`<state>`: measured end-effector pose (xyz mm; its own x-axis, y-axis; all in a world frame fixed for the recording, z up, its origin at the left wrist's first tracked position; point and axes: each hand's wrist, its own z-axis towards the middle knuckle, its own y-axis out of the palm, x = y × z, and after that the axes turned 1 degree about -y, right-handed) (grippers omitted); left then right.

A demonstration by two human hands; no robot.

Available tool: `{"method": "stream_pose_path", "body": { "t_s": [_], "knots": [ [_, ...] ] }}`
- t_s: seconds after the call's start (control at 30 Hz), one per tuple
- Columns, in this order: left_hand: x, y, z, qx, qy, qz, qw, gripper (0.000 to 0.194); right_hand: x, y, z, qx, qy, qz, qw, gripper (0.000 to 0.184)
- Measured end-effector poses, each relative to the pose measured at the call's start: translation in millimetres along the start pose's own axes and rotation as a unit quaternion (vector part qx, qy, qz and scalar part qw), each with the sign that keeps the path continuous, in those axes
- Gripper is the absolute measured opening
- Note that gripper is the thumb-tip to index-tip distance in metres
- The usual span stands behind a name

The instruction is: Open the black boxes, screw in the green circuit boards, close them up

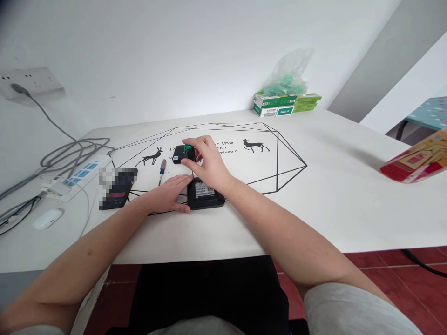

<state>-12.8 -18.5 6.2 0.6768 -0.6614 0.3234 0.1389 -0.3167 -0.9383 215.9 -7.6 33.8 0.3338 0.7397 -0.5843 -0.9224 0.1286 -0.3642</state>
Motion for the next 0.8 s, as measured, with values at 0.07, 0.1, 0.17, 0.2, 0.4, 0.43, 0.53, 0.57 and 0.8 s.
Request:
{"method": "stream_pose_path", "body": {
  "t_s": [0.07,0.1,0.17,0.2,0.4,0.43,0.53,0.57,0.8],
  "knots": [
    [0.2,0.0,0.1,-0.003,-0.006,0.001,1.000,0.130,0.2,0.4,-0.1,0.002,0.000,0.003,1.000,0.042],
    [0.1,0.0,0.1,-0.004,-0.006,0.000,1.000,0.130,0.3,0.8,-0.3,0.003,-0.003,0.008,1.000,0.044],
    [-0.1,0.0,0.1,-0.002,-0.003,-0.002,1.000,0.130,0.5,1.5,-0.6,0.007,-0.009,0.017,1.000,0.047],
    [-0.2,0.0,0.1,-0.002,-0.001,-0.003,1.000,0.130,0.7,1.8,-0.7,0.010,-0.009,0.021,1.000,0.048],
    [-1.5,1.2,0.3,-0.001,0.005,-0.001,1.000,0.129,1.4,1.6,0.1,0.025,-0.001,0.030,0.999,0.047],
    [-1.8,1.6,0.5,0.000,0.005,-0.001,1.000,0.129,1.2,1.4,0.3,0.027,0.001,0.030,0.999,0.047],
    [-2.2,1.9,0.7,-0.003,0.002,0.002,1.000,0.131,0.8,0.9,0.6,0.032,0.000,0.029,0.999,0.047],
    [-2.1,1.7,0.8,-0.004,0.001,0.003,1.000,0.131,0.8,0.8,0.6,0.032,-0.004,0.029,0.999,0.046],
    [-1.9,1.1,0.8,-0.003,0.009,0.008,1.000,0.129,3.9,2.1,-1.8,0.000,-0.009,0.024,1.000,0.050]
  ]
}}
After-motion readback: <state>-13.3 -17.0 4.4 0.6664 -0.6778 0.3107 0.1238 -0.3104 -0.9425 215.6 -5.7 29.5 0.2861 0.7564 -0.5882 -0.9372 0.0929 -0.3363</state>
